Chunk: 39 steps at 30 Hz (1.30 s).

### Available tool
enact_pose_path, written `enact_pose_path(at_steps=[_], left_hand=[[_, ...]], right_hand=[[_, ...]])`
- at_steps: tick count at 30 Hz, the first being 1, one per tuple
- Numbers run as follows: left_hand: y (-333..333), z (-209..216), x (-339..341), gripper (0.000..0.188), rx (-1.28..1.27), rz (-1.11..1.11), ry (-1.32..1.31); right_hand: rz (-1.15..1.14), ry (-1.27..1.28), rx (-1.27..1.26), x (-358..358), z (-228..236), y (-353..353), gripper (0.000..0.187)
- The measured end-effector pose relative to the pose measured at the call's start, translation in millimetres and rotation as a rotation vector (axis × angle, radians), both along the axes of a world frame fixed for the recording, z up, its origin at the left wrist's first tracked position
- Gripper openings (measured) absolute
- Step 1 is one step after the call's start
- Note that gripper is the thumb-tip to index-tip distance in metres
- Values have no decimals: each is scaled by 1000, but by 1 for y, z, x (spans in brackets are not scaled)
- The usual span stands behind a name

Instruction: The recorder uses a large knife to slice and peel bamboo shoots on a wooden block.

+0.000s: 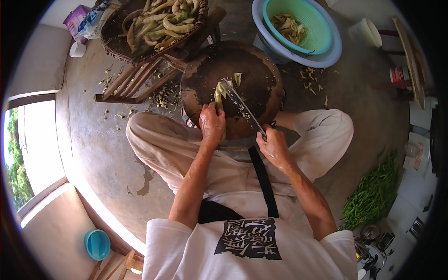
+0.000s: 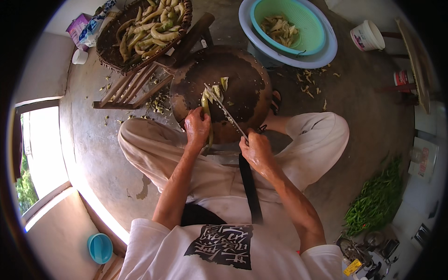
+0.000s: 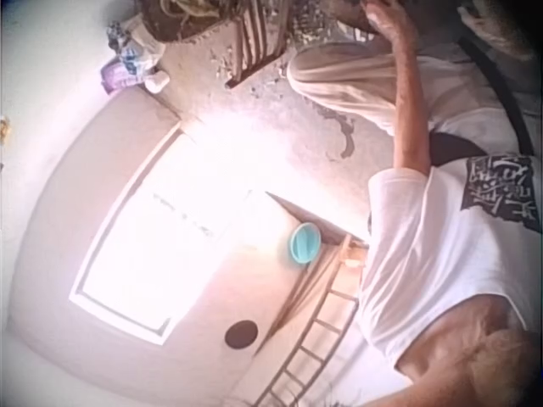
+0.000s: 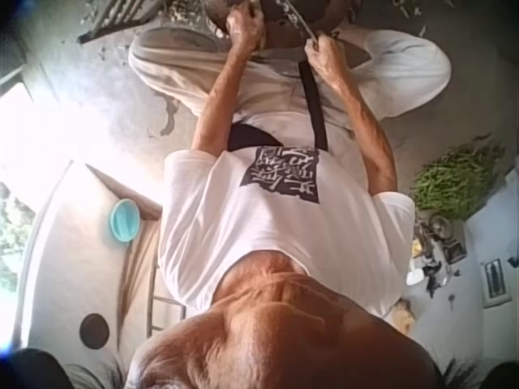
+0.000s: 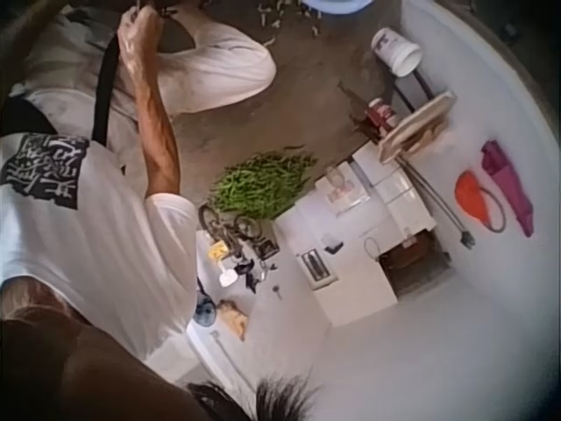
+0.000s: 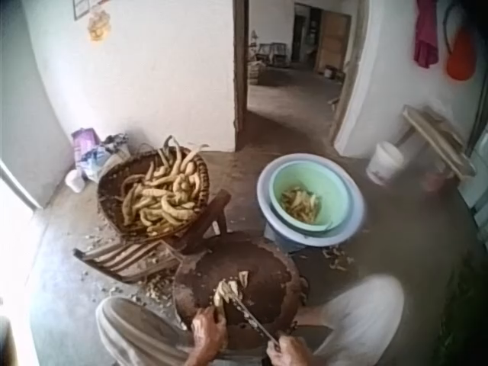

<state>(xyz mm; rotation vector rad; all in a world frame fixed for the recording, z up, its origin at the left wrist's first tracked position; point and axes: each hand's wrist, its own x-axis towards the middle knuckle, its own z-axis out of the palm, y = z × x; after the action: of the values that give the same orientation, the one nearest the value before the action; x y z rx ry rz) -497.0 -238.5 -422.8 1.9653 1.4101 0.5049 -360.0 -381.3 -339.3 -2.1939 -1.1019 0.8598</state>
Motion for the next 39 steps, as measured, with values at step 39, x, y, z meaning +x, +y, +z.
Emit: enact_pose_path(at_steps=[39], left_hand=[[20, 16, -3, 25, -218, 200, -116]], right_hand=[[113, -19, -82, 3, -25, 23, 14]])
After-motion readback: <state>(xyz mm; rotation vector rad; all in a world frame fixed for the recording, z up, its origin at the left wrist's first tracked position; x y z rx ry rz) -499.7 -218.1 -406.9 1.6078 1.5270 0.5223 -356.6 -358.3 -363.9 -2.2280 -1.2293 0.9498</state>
